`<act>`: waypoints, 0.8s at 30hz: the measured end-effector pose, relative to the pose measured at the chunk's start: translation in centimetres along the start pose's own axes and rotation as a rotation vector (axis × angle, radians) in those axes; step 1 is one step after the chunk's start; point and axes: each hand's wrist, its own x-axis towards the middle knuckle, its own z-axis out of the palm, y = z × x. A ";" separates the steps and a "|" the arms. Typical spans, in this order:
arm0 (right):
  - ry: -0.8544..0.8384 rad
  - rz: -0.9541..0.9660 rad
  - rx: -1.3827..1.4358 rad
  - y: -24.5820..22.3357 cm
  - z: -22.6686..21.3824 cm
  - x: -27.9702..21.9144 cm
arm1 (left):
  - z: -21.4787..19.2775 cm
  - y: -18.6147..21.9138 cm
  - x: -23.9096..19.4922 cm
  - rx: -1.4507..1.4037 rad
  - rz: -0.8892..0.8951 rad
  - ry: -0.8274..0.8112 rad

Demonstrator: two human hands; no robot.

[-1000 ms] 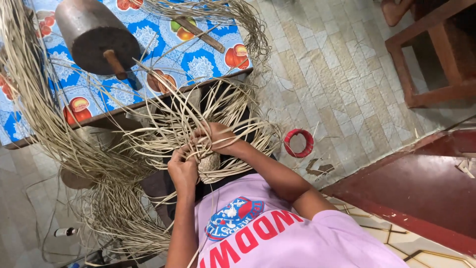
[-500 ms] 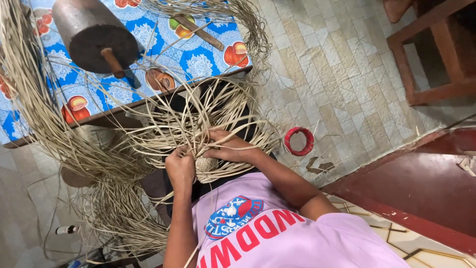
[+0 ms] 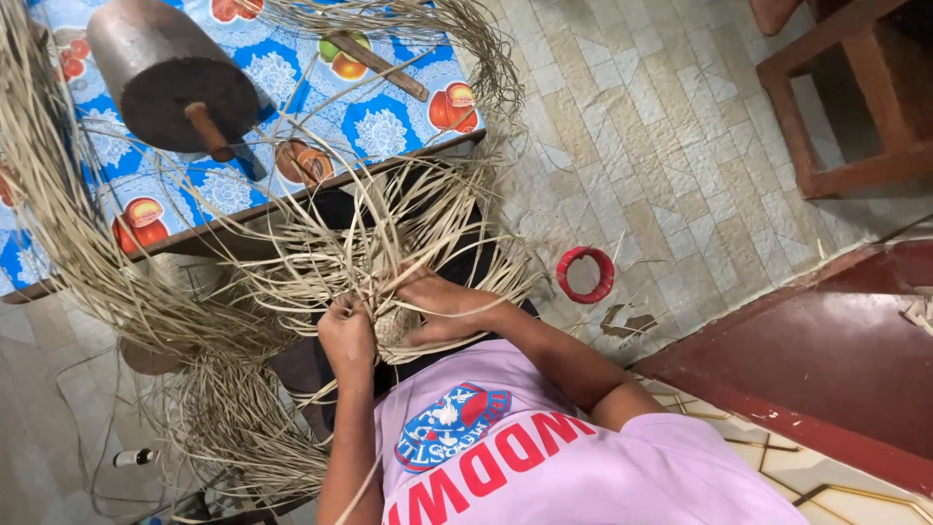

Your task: The person sits on the floor and weaves dried straw strands by hand into a bundle held on their lap. They repeatedly pull, align, and interlace individual strands to build up the woven structure.

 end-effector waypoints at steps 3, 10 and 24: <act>0.006 0.079 -0.084 -0.2 1.3 0.2 | 0.2 5.5 -3.0 -0.015 0.068 0.043; 0.240 0.122 -0.002 -6.1 -0.6 1.3 | -1.4 10.9 -6.6 -0.042 0.179 0.119; 0.692 0.210 1.669 3.5 -5.6 -4.8 | -1.9 8.0 -5.9 0.287 0.184 0.166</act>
